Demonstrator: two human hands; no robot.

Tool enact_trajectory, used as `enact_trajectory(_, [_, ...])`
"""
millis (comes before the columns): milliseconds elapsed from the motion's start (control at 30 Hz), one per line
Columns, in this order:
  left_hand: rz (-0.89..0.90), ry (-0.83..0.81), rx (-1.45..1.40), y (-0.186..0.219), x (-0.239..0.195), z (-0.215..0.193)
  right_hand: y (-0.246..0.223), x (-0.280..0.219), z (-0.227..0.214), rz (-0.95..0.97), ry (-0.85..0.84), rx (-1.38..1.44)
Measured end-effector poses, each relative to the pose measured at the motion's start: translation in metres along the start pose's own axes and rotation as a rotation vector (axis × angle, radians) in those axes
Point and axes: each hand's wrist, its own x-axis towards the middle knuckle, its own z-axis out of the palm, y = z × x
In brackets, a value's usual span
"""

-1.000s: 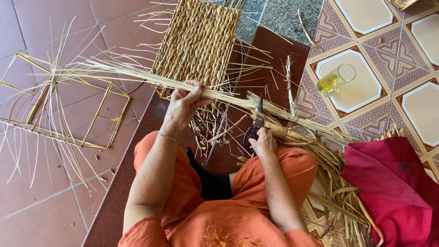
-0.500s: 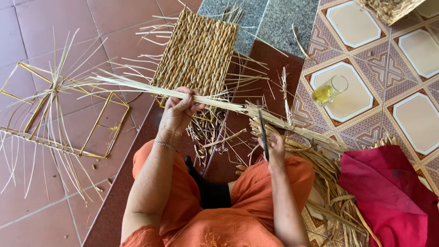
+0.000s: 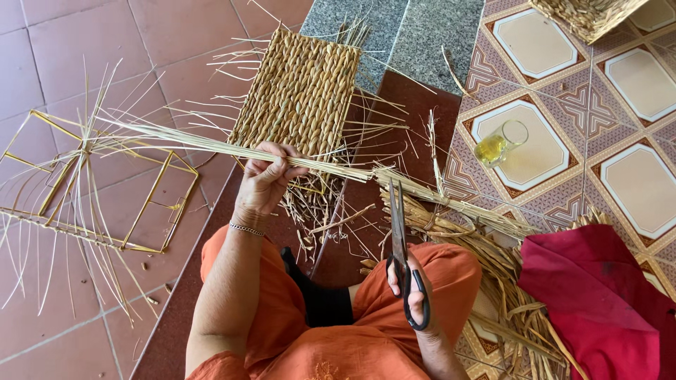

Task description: The person sits on the floor and weaves dried plant fibers into a rectangular basket frame. They use shears to trim excess fibers and repeatedly adjust the woven strands to maintain tension and alignment.

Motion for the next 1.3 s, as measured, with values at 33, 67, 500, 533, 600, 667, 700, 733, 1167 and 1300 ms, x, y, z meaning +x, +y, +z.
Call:
enact_trajectory(33, [0.001, -0.001, 0.016, 0.000, -0.001, 0.000, -0.001, -0.001, 0.004, -0.111, -0.001, -0.092])
enact_trajectory(67, [0.001, -0.003, 0.033, 0.000, -0.001, 0.001, -0.004, -0.001, 0.008, -0.223, -0.002, -0.184])
enact_trajectory(500, [-0.027, -0.089, 0.078, 0.002, 0.000, 0.012, -0.022, 0.013, 0.027, -0.295, 0.062, -0.335])
enact_trajectory(533, [-0.040, -0.091, 0.103, 0.002, -0.001, 0.014, -0.024, 0.016, 0.028, -0.307, 0.059, -0.318])
enact_trajectory(600, [-0.071, -0.093, 0.135, 0.001, -0.003, 0.016, -0.027, 0.024, 0.029, -0.330, 0.054, -0.284])
enact_trajectory(667, [-0.106, -0.094, 0.149, -0.002, -0.005, 0.018, -0.029, 0.029, 0.030, -0.331, 0.061, -0.328])
enact_trajectory(700, [-0.109, -0.098, 0.150, -0.004, -0.005, 0.019, -0.029, 0.032, 0.030, -0.332, 0.065, -0.351])
enact_trajectory(733, [-0.110, -0.101, 0.152, -0.004, -0.006, 0.020, -0.030, 0.034, 0.031, -0.329, 0.078, -0.348])
enact_trajectory(1167, [-0.134, -0.024, 0.142, -0.005, -0.002, 0.017, -0.011, 0.049, 0.035, -0.307, 0.190, -0.380])
enact_trajectory(1300, [-0.118, 0.094, 0.255, -0.006, -0.002, 0.015, 0.016, 0.067, 0.013, -0.306, 0.294, -0.513])
